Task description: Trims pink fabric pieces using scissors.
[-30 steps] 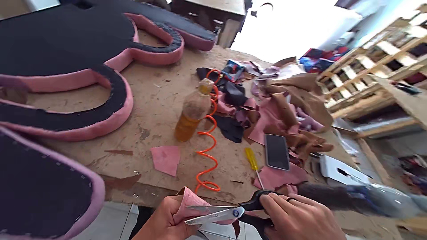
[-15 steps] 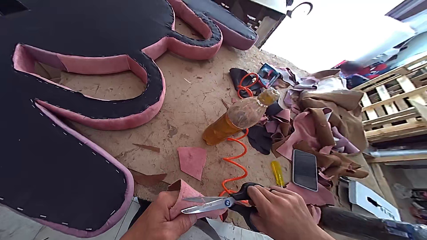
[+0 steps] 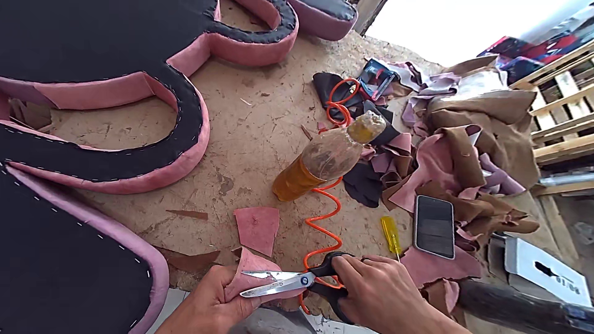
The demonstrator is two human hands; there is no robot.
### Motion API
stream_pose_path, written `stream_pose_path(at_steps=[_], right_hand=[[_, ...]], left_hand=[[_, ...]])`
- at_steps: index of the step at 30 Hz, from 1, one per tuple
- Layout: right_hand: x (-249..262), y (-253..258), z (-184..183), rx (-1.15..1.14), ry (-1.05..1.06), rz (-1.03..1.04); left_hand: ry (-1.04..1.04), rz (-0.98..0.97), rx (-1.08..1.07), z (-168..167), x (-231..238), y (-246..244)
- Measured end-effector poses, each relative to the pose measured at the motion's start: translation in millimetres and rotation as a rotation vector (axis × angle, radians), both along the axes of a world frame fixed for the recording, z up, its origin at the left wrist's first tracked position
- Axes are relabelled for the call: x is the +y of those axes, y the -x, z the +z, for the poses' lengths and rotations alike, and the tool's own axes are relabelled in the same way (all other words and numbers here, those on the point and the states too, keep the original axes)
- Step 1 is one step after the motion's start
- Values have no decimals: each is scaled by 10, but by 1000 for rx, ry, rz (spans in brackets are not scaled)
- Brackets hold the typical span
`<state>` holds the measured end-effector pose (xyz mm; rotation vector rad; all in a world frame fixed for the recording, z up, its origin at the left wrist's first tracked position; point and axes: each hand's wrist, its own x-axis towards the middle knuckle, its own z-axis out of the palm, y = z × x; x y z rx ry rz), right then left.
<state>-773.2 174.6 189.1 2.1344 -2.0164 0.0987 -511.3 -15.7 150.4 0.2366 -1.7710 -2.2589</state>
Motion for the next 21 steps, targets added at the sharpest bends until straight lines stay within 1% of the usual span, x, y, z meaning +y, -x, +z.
stream_pose_path(at_steps=[3,7,10,14,16,17,19,20,21], right_hand=[[-8,67,-5,7,22,30],[-41,68,19,30,10,5],[-57,83,-38,11,32,-2],[-63,62,-206,-117,-11,-149],[-82,32,-259,-248,-145,-255],[-117,17,-244,-336,-275,-321],[-268,24,-156,-511,-631,-470],[-357,45,-141,-577,-771,-517],[-431,69,-149,-630,-865,-539]], left_hand=[[11,1,-19,7,3,17],[-1,5,-15,10,-4,37],[32,22,-8,-22,-22,52],[27,50,-41,-112,-44,36],[41,64,-82,-156,-52,-12],[49,66,-102,-173,-49,-59],[74,62,-143,-165,-31,-196],[86,60,-161,-146,-17,-272],[90,61,-185,-109,6,-339]])
